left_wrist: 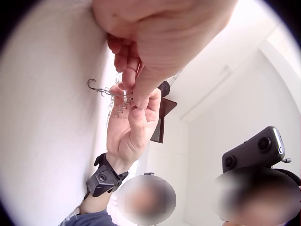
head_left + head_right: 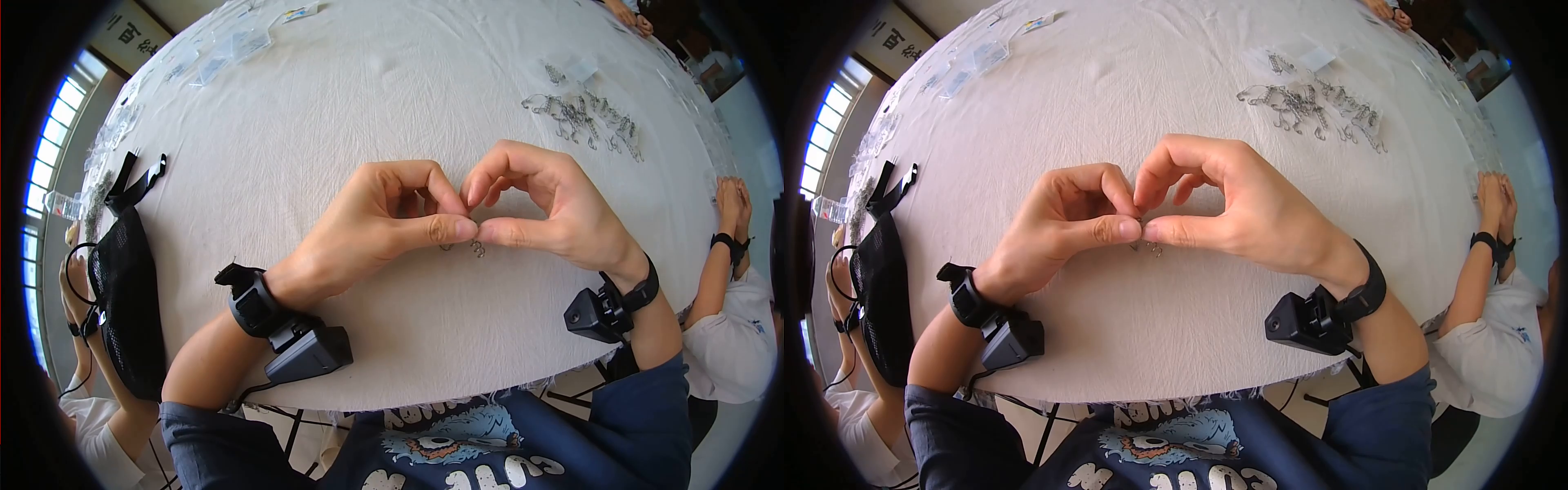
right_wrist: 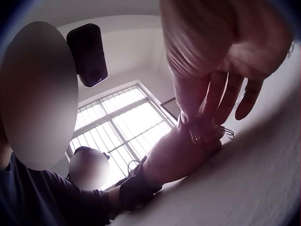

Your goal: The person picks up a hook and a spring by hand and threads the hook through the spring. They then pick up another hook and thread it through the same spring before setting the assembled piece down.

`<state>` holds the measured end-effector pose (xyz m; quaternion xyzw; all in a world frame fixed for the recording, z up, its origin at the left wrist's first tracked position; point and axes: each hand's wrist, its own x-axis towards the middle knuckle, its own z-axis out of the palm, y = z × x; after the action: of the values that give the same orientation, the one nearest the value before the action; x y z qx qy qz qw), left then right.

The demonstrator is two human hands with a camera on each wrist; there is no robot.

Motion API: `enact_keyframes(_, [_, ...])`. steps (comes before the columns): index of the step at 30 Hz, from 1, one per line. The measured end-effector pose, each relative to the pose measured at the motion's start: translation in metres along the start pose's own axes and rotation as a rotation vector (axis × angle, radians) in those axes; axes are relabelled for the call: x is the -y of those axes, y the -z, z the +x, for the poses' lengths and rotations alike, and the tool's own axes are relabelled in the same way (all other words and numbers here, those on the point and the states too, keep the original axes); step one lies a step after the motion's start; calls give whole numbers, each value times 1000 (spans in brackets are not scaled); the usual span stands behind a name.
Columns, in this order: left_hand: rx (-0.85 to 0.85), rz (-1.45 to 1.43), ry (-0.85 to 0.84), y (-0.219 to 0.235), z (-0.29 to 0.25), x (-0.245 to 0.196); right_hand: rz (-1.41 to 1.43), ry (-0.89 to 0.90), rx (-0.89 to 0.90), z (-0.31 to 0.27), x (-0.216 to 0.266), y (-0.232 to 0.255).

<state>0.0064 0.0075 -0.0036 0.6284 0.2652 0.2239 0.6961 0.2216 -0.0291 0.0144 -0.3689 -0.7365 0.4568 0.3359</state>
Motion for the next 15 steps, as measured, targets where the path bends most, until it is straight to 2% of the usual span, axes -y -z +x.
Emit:
enact_keyframes(13, [-27,-28,-20,-2,0,-2,104,-62,-30,1,-1,-4])
enact_keyframes(15, [-38,-36,-31,-3,1,-2,53,-56,-22,1,-1,0])
